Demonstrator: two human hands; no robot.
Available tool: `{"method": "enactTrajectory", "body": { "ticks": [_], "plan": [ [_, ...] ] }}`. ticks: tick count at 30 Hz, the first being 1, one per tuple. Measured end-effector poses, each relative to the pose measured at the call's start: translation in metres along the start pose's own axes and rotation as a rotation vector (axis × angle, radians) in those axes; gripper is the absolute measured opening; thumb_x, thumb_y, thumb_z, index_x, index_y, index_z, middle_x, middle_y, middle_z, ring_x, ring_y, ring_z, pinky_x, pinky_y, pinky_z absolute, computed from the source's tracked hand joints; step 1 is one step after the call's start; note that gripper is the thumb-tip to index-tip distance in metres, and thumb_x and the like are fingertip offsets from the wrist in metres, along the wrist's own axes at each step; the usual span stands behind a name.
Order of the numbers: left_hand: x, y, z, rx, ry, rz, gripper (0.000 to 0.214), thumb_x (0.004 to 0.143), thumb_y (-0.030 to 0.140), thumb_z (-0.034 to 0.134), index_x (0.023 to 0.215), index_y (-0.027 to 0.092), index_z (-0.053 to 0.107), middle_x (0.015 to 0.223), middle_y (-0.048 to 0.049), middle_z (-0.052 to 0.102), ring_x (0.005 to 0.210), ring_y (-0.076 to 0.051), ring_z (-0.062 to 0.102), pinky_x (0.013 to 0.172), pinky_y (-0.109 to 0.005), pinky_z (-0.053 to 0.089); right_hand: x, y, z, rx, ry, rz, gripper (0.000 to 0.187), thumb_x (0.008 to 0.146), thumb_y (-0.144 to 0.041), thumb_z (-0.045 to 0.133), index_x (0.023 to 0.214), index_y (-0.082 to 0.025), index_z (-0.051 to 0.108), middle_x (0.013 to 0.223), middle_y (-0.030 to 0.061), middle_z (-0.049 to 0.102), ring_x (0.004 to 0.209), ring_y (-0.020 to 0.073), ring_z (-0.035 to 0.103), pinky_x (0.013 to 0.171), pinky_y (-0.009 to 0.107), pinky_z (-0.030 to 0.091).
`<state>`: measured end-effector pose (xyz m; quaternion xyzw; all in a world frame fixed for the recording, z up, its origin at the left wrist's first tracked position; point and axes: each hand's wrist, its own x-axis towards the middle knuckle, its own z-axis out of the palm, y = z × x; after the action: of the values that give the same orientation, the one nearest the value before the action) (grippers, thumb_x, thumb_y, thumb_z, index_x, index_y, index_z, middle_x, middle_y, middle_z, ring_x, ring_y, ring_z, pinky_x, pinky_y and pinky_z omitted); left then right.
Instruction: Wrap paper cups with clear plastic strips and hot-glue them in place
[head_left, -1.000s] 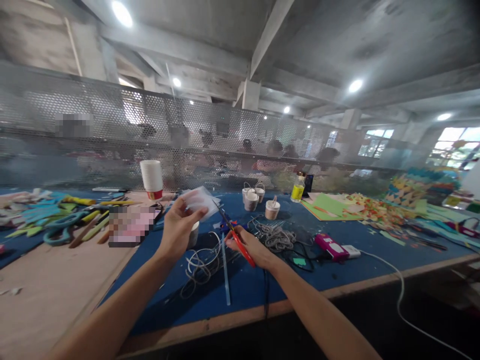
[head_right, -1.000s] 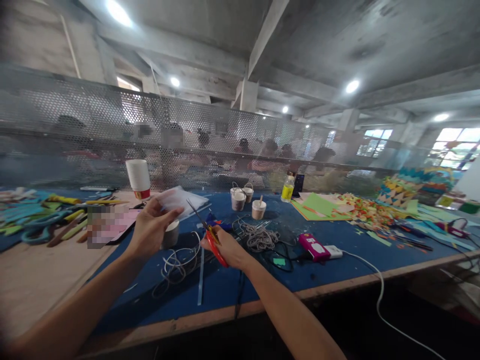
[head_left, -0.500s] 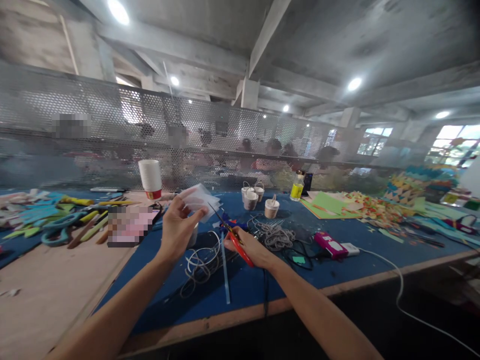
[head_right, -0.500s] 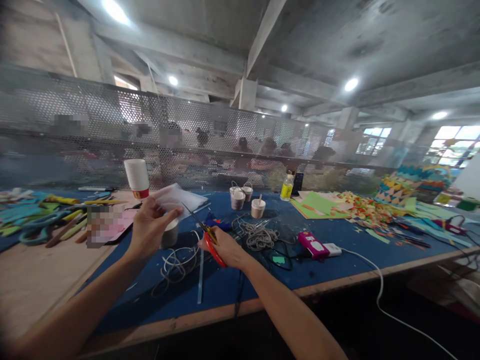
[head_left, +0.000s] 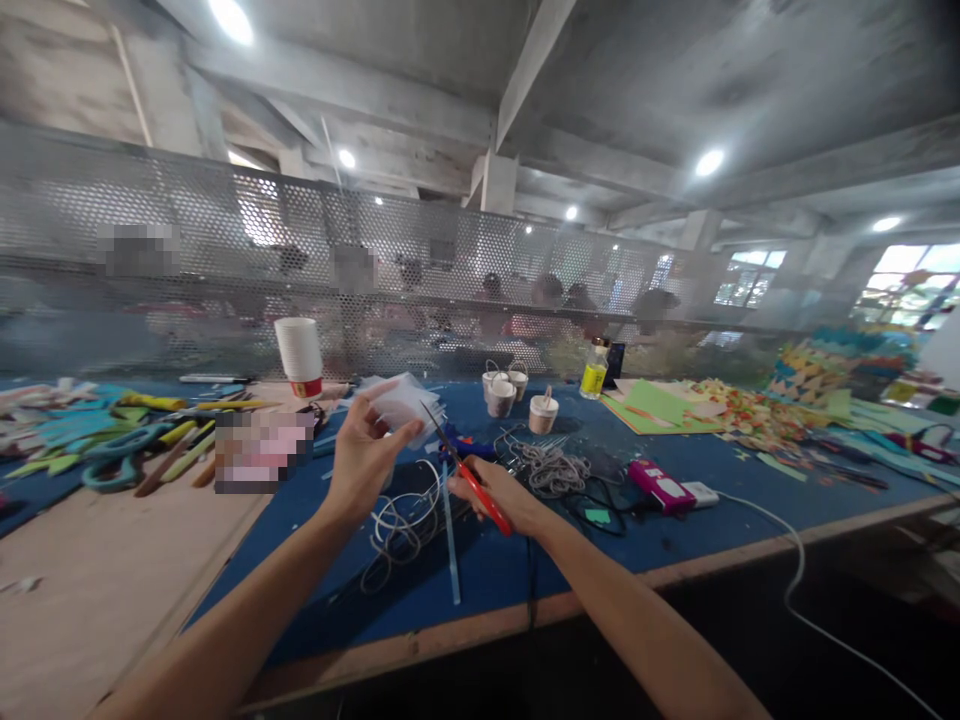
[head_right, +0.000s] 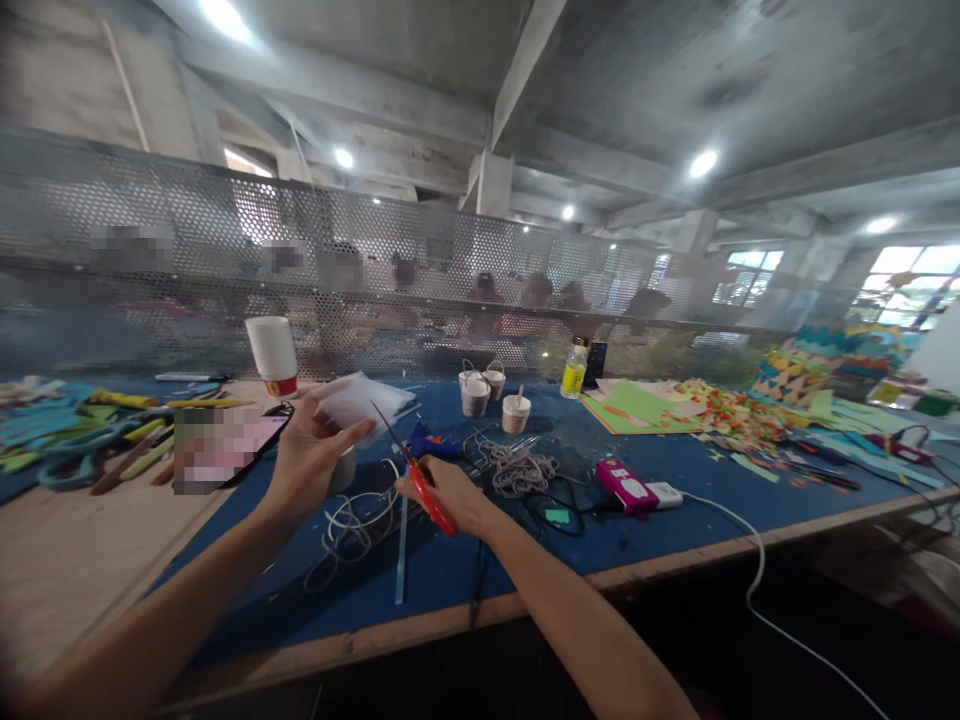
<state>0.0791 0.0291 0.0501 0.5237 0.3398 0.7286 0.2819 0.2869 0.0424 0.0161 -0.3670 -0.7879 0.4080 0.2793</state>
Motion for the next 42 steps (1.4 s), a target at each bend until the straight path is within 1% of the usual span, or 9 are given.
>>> {"method": "enactTrajectory", "body": {
  "ticks": [4,6,11,15,22,26,30,34,42],
  "plan": [
    [0.001,0.0,0.0,0.005,-0.001,-0.017,0.072,0.069,0.024,0.086,0.134,0.023,0.058,0.104,-0.0025,0.071,0.092,-0.018,0.068,0.082,-0.029,0.055,-0.003,-0.005,-0.001,0.023,-0.019,0.04,0.039,0.09,-0.06,0.062,0.089,-0.022,0.054,0.062,-0.0055,0.052,0.049,0.0119,0.053,0.05,0.024,0.044],
    [0.001,0.0,0.0,0.008,0.0,-0.034,0.073,0.068,0.024,0.087,0.135,0.023,0.057,0.104,-0.0027,0.071,0.092,-0.018,0.068,0.082,-0.029,0.055,-0.004,-0.008,-0.002,0.001,-0.017,0.04,0.039,0.09,-0.06,0.061,0.086,-0.022,0.053,0.06,-0.0055,0.053,0.047,0.0117,0.053,0.049,0.023,0.043],
    [0.002,0.0,-0.001,0.027,-0.006,-0.059,0.076,0.068,0.026,0.087,0.137,0.023,0.056,0.101,-0.0026,0.072,0.09,-0.018,0.069,0.081,-0.03,0.055,-0.006,-0.013,-0.004,-0.102,0.041,-0.018,0.037,0.09,-0.056,0.063,0.079,-0.021,0.053,0.059,-0.0045,0.054,0.053,0.0117,0.052,0.054,0.022,0.039],
    [0.002,0.0,-0.001,0.014,-0.01,-0.058,0.076,0.067,0.027,0.088,0.137,0.023,0.056,0.099,-0.002,0.072,0.088,-0.018,0.069,0.079,-0.028,0.056,-0.006,-0.012,-0.003,-0.138,0.093,-0.069,0.037,0.091,-0.053,0.063,0.075,-0.021,0.054,0.062,-0.0039,0.054,0.058,0.012,0.051,0.057,0.023,0.037],
    [0.002,0.0,-0.001,-0.007,0.009,-0.067,0.075,0.066,0.026,0.088,0.134,0.021,0.057,0.097,-0.0021,0.073,0.086,-0.018,0.07,0.074,-0.027,0.056,-0.005,-0.008,-0.001,-0.189,0.153,-0.113,0.038,0.091,-0.049,0.062,0.069,-0.019,0.053,0.063,-0.0035,0.055,0.057,0.0111,0.048,0.058,0.023,0.035],
    [0.003,-0.002,-0.001,-0.008,0.017,-0.063,0.074,0.064,0.026,0.09,0.131,0.021,0.059,0.096,-0.002,0.073,0.083,-0.018,0.07,0.072,-0.026,0.056,-0.006,-0.008,-0.001,-0.155,0.146,-0.098,0.037,0.091,-0.047,0.062,0.069,-0.02,0.052,0.061,-0.0038,0.054,0.055,0.0109,0.047,0.056,0.023,0.034],
    [0.002,-0.003,-0.001,-0.018,0.009,-0.076,0.073,0.063,0.026,0.091,0.129,0.023,0.06,0.096,-0.0019,0.074,0.083,-0.018,0.07,0.072,-0.026,0.056,-0.005,-0.009,-0.001,-0.213,0.143,-0.107,0.031,0.09,-0.044,0.065,0.073,-0.02,0.054,0.065,-0.0033,0.056,0.059,0.012,0.049,0.06,0.024,0.035],
    [-0.001,-0.003,0.002,-0.036,-0.021,-0.095,0.073,0.063,0.025,0.091,0.128,0.023,0.06,0.098,-0.0014,0.073,0.085,-0.017,0.07,0.074,-0.026,0.056,-0.004,-0.008,-0.002,-0.251,0.135,-0.086,0.028,0.091,-0.044,0.065,0.079,-0.021,0.055,0.067,-0.0024,0.058,0.061,0.0139,0.052,0.063,0.025,0.036],
    [-0.007,-0.003,0.006,-0.007,-0.068,-0.136,0.068,0.065,0.024,0.089,0.126,0.023,0.059,0.093,0.0005,0.073,0.082,-0.017,0.069,0.074,-0.027,0.055,-0.005,-0.013,-0.005,-0.237,0.099,-0.032,0.028,0.091,-0.046,0.064,0.082,-0.022,0.052,0.073,-0.001,0.06,0.066,0.0161,0.055,0.065,0.027,0.038]
  ]
}}
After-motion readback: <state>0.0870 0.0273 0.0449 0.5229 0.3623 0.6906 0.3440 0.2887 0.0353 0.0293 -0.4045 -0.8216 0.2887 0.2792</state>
